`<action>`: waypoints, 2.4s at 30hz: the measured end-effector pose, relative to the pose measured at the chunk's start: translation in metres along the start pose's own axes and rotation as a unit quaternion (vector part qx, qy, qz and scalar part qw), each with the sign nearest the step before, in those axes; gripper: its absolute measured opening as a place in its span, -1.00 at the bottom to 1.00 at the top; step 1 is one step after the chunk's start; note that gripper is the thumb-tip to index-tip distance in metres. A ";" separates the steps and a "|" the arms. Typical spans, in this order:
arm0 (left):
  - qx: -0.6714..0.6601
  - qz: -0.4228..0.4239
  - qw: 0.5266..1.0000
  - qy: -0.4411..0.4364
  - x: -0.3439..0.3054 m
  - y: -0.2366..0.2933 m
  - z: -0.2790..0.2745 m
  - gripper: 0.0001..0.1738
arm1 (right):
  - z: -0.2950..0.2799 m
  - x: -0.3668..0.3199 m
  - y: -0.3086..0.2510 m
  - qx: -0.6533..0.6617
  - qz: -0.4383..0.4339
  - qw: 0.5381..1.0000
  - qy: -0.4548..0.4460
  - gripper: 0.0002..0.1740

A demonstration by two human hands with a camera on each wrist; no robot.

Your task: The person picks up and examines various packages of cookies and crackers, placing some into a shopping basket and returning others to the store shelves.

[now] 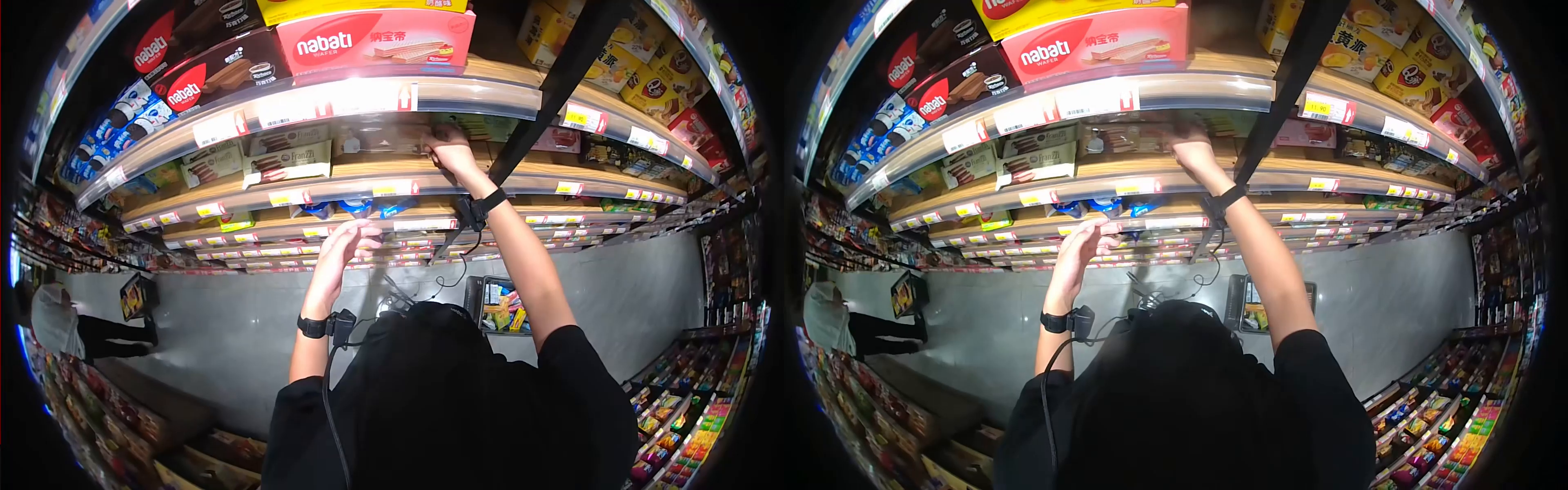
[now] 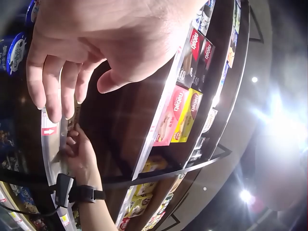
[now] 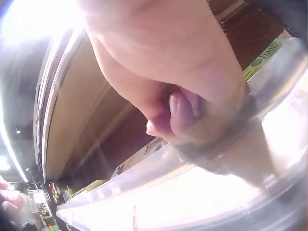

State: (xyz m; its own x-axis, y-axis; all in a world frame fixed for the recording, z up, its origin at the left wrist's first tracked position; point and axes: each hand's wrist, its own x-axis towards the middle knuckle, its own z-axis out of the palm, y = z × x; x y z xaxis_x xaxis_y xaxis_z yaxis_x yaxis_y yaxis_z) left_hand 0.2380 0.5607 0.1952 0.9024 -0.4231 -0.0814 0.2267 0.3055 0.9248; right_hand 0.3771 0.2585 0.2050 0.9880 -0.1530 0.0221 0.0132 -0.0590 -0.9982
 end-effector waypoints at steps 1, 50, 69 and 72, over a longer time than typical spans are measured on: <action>0.000 -0.002 1.000 -0.004 -0.001 -0.001 0.001 -0.57 | -0.005 0.003 0.003 0.006 0.002 0.999 -0.034 -0.64; 0.199 -0.061 0.345 -0.915 -0.028 -0.684 0.195 -0.21 | -0.408 -0.528 0.703 -0.190 0.363 0.850 0.330 -0.81; 0.118 -0.147 0.435 -0.880 -0.002 -0.689 0.167 -0.19 | -0.418 -0.323 0.901 -0.293 0.408 0.809 0.306 -0.78; 0.094 -0.176 0.474 -0.858 -0.004 -0.695 0.173 -0.19 | -0.427 -0.361 0.809 -0.242 0.370 0.828 0.345 -0.81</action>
State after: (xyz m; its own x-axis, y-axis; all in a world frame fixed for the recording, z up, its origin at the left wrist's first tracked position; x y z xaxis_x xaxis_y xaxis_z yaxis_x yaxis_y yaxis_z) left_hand 0.0137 0.2028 -0.3827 -0.8415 -0.5395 0.0294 0.0705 -0.0557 0.9960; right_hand -0.0342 -0.1552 -0.5863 0.3724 -0.8410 -0.3924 -0.7854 -0.0603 -0.6161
